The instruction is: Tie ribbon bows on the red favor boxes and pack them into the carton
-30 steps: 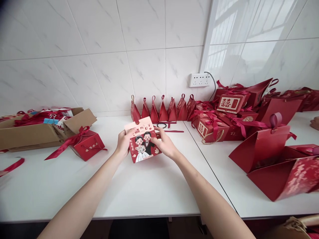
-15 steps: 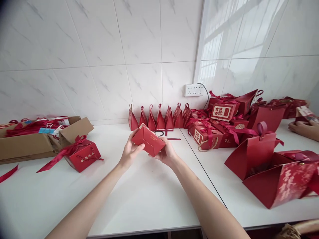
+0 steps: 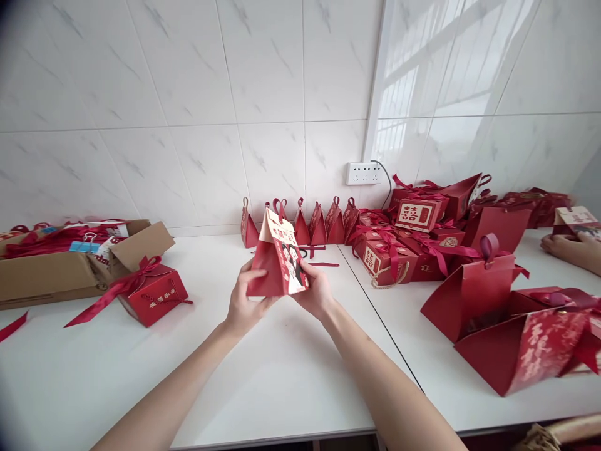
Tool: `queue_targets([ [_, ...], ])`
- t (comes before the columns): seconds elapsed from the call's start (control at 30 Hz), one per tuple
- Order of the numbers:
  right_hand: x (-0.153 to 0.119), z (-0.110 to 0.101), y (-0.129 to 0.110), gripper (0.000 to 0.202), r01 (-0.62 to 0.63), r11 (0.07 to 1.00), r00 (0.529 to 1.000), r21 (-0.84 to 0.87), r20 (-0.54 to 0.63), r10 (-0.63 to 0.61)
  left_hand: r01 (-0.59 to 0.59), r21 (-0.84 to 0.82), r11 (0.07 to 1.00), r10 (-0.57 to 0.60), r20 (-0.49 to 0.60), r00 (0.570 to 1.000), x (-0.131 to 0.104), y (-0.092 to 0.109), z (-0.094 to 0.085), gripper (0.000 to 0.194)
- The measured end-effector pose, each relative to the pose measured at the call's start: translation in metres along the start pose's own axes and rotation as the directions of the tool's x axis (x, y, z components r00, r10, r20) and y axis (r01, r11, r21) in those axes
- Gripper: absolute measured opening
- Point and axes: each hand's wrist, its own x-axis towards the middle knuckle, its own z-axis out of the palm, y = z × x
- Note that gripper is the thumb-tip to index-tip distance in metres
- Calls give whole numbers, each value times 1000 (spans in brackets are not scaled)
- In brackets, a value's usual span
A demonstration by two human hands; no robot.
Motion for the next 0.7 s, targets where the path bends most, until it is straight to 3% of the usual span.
queue_targets([
  [0.03, 0, -1, -2, 25, 22, 1000, 1000, -9, 20, -22, 134, -67, 989, -137, -47, 989, 2, 1, 0, 45],
  [0.1, 1, -3, -5, 34, 61, 998, 997, -34, 48, -59, 387, -244, 889, -417, -83, 905, 8, 1, -1, 51],
  [0.17, 3, -4, -6, 39, 94, 993, 995, -70, 50, -90, 540, -420, 729, -592, 9, 806, 14, 1, -3, 53],
  [0.27, 4, -3, -2, 34, 166, 973, 986, -161, 29, -164, 671, -602, 433, -670, 283, 686, 19, 0, -6, 56],
  [0.33, 3, -1, 2, 34, 253, 939, 967, -234, 29, -253, 747, -633, 203, -690, 449, 567, 20, 1, -8, 62],
  [0.43, 0, 2, 5, 38, 365, 879, 931, -306, 114, -347, 799, -600, -32, -750, 543, 377, 20, 4, -8, 53],
  [0.5, -3, 3, 5, 40, 379, 869, 923, -320, 201, -328, 798, -594, -105, -788, 539, 298, 20, 4, -9, 35],
  [0.57, -6, 4, 5, 43, 354, 877, 924, -326, 266, -274, 784, -602, -148, -793, 546, 270, 20, 3, -9, 27],
  [0.6, -6, 4, 4, 43, 341, 880, 926, -331, 282, -252, 774, -614, -153, -791, 546, 276, 20, 3, -8, 26],
  [0.67, -6, 4, 4, 40, 342, 876, 925, -339, 287, -250, 745, -659, -104, -798, 502, 332, 19, 1, -7, 26],
  [0.7, -6, 4, 4, 40, 358, 870, 921, -340, 281, -269, 723, -690, -35, -807, 447, 387, 18, 0, -6, 27],
])
